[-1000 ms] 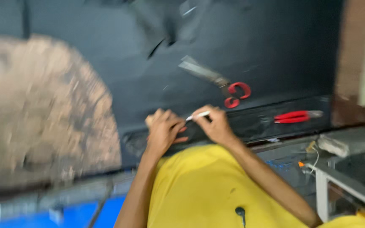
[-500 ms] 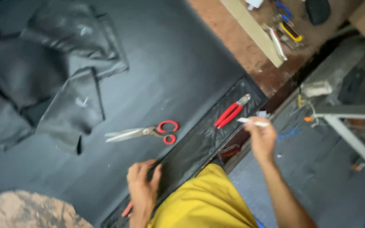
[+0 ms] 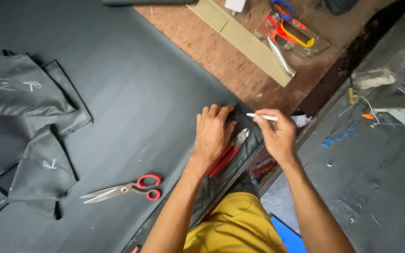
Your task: The person cuts a long strip of black vinyl fabric with scissors along a marked line, then marks additional cutting lines on the fabric with chalk and trims the strip. They reposition the fabric on the workbench and use pliers to hold or pull the material while cutting.
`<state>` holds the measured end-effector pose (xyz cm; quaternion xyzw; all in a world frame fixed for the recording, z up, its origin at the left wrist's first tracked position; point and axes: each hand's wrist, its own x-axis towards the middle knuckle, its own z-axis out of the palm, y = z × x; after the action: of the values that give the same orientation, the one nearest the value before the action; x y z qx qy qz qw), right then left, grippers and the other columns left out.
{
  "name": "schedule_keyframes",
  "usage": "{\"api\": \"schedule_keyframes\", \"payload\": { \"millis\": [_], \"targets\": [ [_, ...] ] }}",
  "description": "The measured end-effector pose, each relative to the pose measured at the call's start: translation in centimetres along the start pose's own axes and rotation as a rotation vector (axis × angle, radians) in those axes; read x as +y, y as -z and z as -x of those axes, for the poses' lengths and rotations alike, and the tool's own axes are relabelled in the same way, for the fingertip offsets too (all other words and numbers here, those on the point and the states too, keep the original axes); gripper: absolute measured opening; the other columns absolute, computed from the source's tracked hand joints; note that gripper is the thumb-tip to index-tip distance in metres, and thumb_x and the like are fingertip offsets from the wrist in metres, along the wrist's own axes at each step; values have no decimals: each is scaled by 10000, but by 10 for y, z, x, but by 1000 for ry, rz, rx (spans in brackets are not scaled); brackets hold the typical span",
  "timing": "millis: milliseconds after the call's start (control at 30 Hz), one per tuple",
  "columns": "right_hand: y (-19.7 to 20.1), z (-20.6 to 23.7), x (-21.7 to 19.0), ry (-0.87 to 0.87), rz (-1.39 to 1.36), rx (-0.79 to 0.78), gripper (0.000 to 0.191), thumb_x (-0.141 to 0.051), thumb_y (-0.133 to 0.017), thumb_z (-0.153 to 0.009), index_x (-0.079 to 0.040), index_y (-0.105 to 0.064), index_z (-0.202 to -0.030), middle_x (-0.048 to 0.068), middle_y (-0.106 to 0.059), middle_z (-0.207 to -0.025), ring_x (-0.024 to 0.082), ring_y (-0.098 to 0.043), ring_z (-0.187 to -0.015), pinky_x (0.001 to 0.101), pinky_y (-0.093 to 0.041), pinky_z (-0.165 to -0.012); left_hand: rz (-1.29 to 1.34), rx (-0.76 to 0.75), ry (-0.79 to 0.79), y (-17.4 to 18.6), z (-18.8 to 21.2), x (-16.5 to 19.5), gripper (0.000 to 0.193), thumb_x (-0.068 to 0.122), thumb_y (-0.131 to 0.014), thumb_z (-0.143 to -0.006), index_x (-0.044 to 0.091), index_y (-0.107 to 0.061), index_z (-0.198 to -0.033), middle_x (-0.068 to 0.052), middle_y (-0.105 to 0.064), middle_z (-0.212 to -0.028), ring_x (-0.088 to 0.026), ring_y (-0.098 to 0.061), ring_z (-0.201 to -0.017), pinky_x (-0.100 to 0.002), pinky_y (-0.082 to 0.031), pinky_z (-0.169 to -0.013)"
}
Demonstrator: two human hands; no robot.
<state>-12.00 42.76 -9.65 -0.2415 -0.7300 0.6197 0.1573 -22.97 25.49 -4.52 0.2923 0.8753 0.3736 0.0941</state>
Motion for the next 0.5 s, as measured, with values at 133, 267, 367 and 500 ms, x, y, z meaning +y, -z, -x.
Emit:
{"api": "schedule_keyframes", "payload": {
  "millis": [133,267,367,500],
  "targets": [
    [2,-22,-11,60,158,-63,134,-58,-742,-969,-13,-716,-1093,66,-762,-965,104,-697,-873,259,-559,-782,7,-19,108,-17,-13,-1,293,109,-781,-764,114,-724,-1052,-95,-646,-1001,-313,-571,-995,-454,-419,-833],
    [4,-35,-25,157,260,-139,112,-64,-748,-958,-24,-716,-1058,97,-769,-964,151,-742,-883,299,-575,-786,18,5,181,-24,-11,1,191,71,-757,-760,132,-737,-940,-76,-647,-964,-293,-580,-985,-444,-417,-824],
    [1,-42,-32,166,271,-182,119,-71,-741,-960,-16,-705,-1059,111,-764,-987,185,-752,-897,308,-578,-784,-14,-23,187,-25,-7,6,119,69,-734,-843,116,-708,-949,-46,-650,-947,-271,-589,-984,-435,-432,-856],
    [-3,-47,-34,201,261,-247,113,-69,-734,-966,-9,-696,-1054,112,-747,-989,208,-750,-904,323,-578,-779,-7,85,86,-26,1,10,267,45,-717,-810,84,-727,-1073,-71,-640,-1018,-300,-552,-972,-430,-446,-846]
  ]
}}
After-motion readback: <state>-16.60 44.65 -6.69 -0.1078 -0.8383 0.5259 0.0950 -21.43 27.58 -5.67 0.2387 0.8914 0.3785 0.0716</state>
